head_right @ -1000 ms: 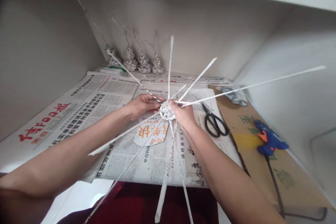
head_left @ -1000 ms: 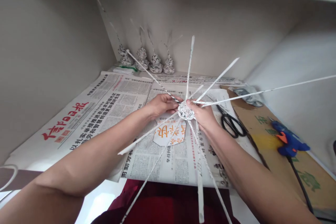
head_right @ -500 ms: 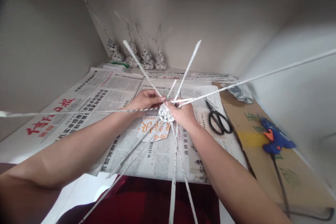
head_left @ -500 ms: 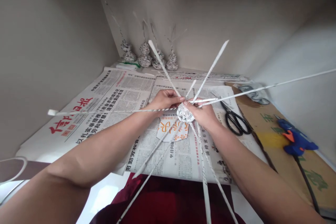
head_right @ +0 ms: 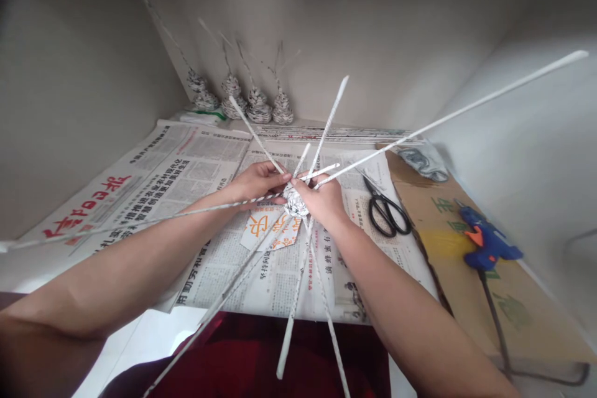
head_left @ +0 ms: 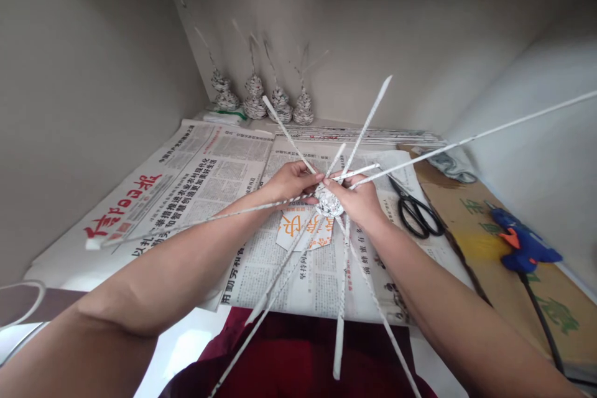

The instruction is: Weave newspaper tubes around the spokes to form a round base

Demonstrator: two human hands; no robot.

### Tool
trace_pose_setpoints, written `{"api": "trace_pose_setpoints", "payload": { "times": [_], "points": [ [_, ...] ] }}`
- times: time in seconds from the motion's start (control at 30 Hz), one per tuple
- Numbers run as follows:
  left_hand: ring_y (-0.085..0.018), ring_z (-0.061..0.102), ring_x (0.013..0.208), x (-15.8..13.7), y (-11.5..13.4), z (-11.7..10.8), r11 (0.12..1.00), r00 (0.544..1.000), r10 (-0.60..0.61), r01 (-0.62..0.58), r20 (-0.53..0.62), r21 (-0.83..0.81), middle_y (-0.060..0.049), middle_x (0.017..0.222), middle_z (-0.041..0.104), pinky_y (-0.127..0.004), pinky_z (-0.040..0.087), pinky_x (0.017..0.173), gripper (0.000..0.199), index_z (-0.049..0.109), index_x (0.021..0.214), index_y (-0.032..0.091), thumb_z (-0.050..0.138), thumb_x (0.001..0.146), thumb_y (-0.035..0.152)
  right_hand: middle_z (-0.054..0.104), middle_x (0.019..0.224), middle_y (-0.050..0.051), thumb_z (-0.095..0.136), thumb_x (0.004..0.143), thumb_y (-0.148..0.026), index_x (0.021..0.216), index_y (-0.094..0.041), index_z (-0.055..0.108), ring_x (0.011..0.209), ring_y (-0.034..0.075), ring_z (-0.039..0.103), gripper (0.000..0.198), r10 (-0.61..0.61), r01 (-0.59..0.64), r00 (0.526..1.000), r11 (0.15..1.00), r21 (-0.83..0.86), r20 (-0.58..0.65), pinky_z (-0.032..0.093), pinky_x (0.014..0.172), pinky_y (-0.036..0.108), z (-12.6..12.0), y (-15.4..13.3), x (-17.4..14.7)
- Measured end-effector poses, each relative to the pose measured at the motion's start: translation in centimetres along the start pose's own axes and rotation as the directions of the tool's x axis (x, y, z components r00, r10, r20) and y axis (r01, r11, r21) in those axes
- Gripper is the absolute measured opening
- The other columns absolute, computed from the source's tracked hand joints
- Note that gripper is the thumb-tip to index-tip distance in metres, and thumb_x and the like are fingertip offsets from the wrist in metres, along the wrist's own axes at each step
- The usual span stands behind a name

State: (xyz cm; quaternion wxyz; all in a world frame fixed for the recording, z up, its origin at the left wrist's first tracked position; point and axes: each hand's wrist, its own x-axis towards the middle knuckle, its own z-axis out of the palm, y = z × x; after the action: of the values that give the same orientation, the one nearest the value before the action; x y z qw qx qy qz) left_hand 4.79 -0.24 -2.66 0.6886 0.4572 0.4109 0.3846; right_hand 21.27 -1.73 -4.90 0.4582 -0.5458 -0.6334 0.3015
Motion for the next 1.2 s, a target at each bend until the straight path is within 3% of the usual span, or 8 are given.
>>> {"api": "trace_pose_setpoints", "payload": {
  "times": [0.23, 0.6, 0.77, 1.07, 1.2],
  "points": [
    [-0.005, 0.049, 0.051, 0.2, -0.3, -0.2, 0.999, 0.999, -0.002, 0.004, 0.038, -0.033, 0.005, 0.055, 0.047, -0.028, 0.057, 0.059, 0.021, 0.055, 0.072, 0.014, 0.073, 0.073, 0.023, 0.063, 0.064, 0.001, 0.063, 0.074, -0.04, 0.077, -0.018, 0.065, 0.058, 0.016, 0.057, 0.022, -0.003, -0.001, 0.998, 0.998, -0.061, -0.069, 0.043, 0.058, 0.028, -0.1, -0.8, -0.3],
    [-0.007, 0.055, 0.052, 0.0, 0.1, 0.3, 1.0, 1.0, -0.011, 0.011, -0.007, 0.004, 0.002, 0.061, 0.055, -0.025, 0.056, 0.054, 0.024, 0.057, 0.078, 0.012, 0.077, 0.068, 0.021, 0.063, 0.064, 0.001, 0.061, 0.074, -0.037, 0.076, -0.018, 0.063, 0.057, 0.016, 0.057, 0.02, 0.018, -0.023, 0.998, 0.996, -0.085, -0.053, 0.042, 0.055, 0.027, -0.1, -1.1, -0.4],
    [-0.01, 0.06, 0.055, 0.1, -0.1, 0.1, 1.0, 1.0, 0.01, -0.01, -0.011, 0.021, 0.002, 0.059, 0.057, -0.025, 0.056, 0.056, 0.03, 0.058, 0.075, 0.01, 0.082, 0.057, 0.012, 0.064, 0.064, 0.002, 0.063, 0.073, -0.039, 0.075, -0.017, 0.064, 0.057, 0.016, 0.057, 0.022, 0.016, -0.018, 0.998, 0.999, -0.03, -0.062, 0.042, 0.056, 0.027, 0.1, -1.2, -0.5],
    [-0.01, 0.06, 0.056, 0.5, -0.1, -0.3, 0.999, 0.994, 0.005, -0.011, -0.111, -0.053, 0.0, 0.061, 0.06, -0.025, 0.056, 0.059, 0.022, 0.059, 0.065, 0.01, 0.081, 0.059, 0.012, 0.066, 0.069, 0.002, 0.064, 0.074, -0.049, 0.08, -0.019, 0.066, 0.061, 0.016, 0.058, 0.031, 0.052, -0.06, 0.997, 0.983, 0.171, 0.051, 0.044, 0.056, 0.026, -0.6, -0.9, 0.1],
    [-0.011, 0.062, 0.057, 0.4, 0.2, -0.2, 0.994, 0.986, -0.013, -0.005, -0.168, -0.112, 0.0, 0.063, 0.062, -0.025, 0.056, 0.057, 0.025, 0.061, 0.073, 0.012, 0.08, 0.058, 0.009, 0.066, 0.07, 0.002, 0.066, 0.071, -0.047, 0.077, -0.019, 0.064, 0.06, 0.015, 0.058, 0.029, 0.061, -0.067, 0.998, 0.97, 0.234, 0.032, 0.044, 0.057, 0.027, -0.7, -1.2, 0.2]
  ]
}}
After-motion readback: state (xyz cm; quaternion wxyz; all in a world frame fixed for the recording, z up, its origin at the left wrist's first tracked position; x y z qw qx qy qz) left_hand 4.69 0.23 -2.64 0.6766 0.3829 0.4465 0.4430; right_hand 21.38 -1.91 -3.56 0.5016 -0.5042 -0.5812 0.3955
